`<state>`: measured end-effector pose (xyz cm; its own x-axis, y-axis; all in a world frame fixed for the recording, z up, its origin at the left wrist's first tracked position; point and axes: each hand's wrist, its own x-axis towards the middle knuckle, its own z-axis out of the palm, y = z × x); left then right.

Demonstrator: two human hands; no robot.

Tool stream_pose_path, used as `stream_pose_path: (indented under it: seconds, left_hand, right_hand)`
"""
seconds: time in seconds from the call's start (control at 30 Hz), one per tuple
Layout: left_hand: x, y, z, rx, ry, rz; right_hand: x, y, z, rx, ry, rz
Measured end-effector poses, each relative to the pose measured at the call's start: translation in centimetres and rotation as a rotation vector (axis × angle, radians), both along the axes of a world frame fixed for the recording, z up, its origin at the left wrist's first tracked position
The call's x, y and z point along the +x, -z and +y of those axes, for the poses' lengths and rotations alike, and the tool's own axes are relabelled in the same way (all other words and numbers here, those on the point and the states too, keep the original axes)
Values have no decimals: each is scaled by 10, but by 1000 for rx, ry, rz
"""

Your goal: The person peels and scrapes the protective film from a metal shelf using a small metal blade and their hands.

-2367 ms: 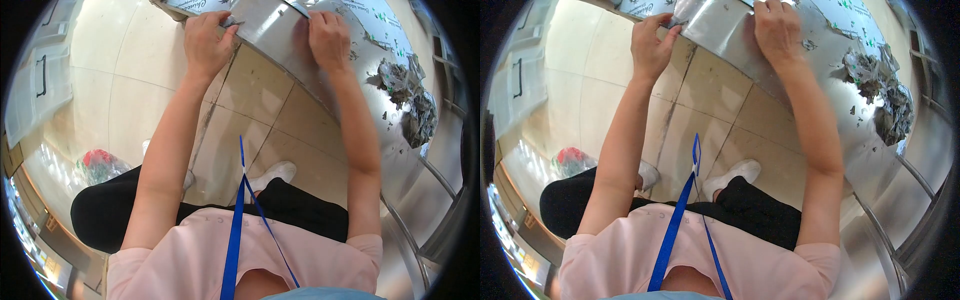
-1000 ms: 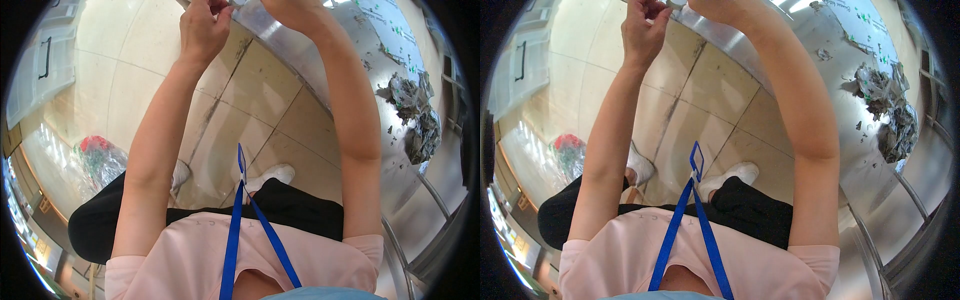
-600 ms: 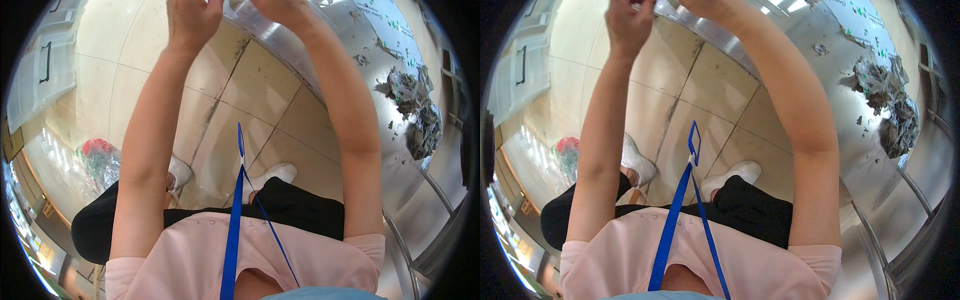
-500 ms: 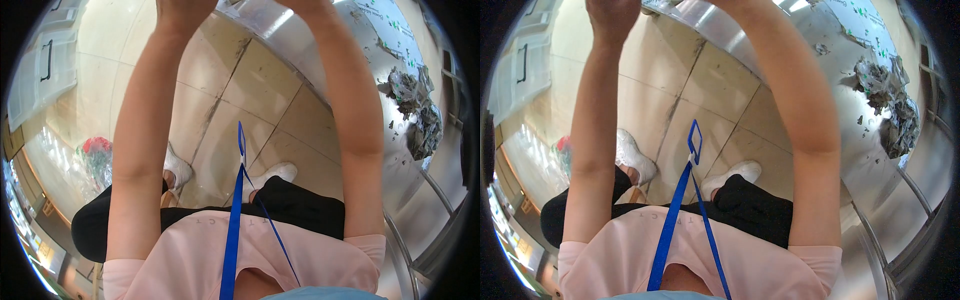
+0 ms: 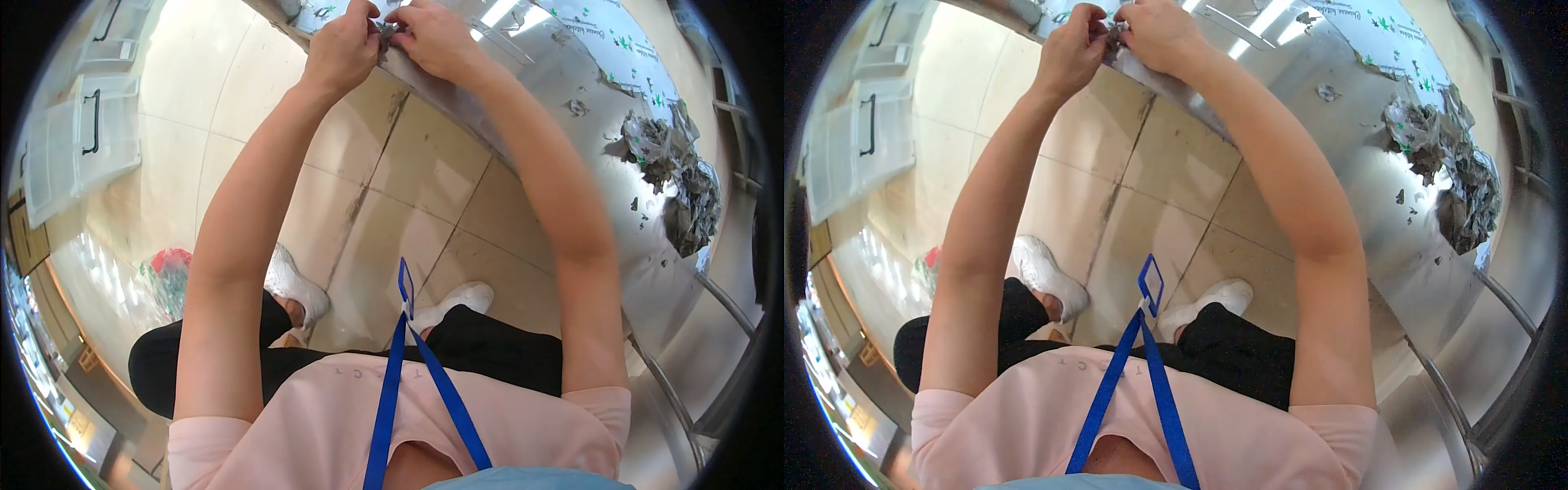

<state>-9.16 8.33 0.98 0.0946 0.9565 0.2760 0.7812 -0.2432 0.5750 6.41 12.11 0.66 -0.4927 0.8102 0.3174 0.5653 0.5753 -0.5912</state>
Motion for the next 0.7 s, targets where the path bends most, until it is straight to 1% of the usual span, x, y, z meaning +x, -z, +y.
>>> stream_pose_path:
  seconds: [0.03, 0.07, 0.17, 0.27, 0.37, 0.4, 0.43, 0.5, 0.57, 0.6, 0.63, 0.7]
  left_hand:
    - [0, 0, -1, 6, -11, 21]
    - [-1, 0, -1, 11, -22, 43]
    - [-1, -2, -3, -56, -22, -59]
    - [-4, -2, 0, 68, 1, -133]
    - [-4, -9, 2, -17, 10, -137]
    - [-7, -4, 5, 57, 27, -184]
    - [-11, 0, 10, 135, 9, -120]
    - [-17, 5, 18, 299, -25, 5]
    - [-33, -30, 37, 280, -164, -223]
    - [-37, -56, 44, 347, -130, -154]
    - [-40, -80, 47, 413, -101, -81]
    - [-33, -107, 48, 315, 41, -186]
  right_hand:
    - [-4, 3, 1, 22, 2, -12]
    - [-5, 6, 1, 53, 7, 58]
    - [-6, 7, 9, 17, -97, -4]
    - [-12, 9, 18, 17, -68, 82]
    - [-17, -34, 33, 139, -77, 194]
    - [-19, -53, 33, 104, -53, 228]
    - [-18, -64, 33, 99, -26, 155]
    - [-10, -49, 41, 121, -85, -29]
    - [-14, -38, 34, -206, -31, -170]
    - [-13, -27, 24, -111, -34, -66]
    - [-15, -19, 20, -87, -76, -78]
    - [-22, -8, 25, -29, -160, -91]
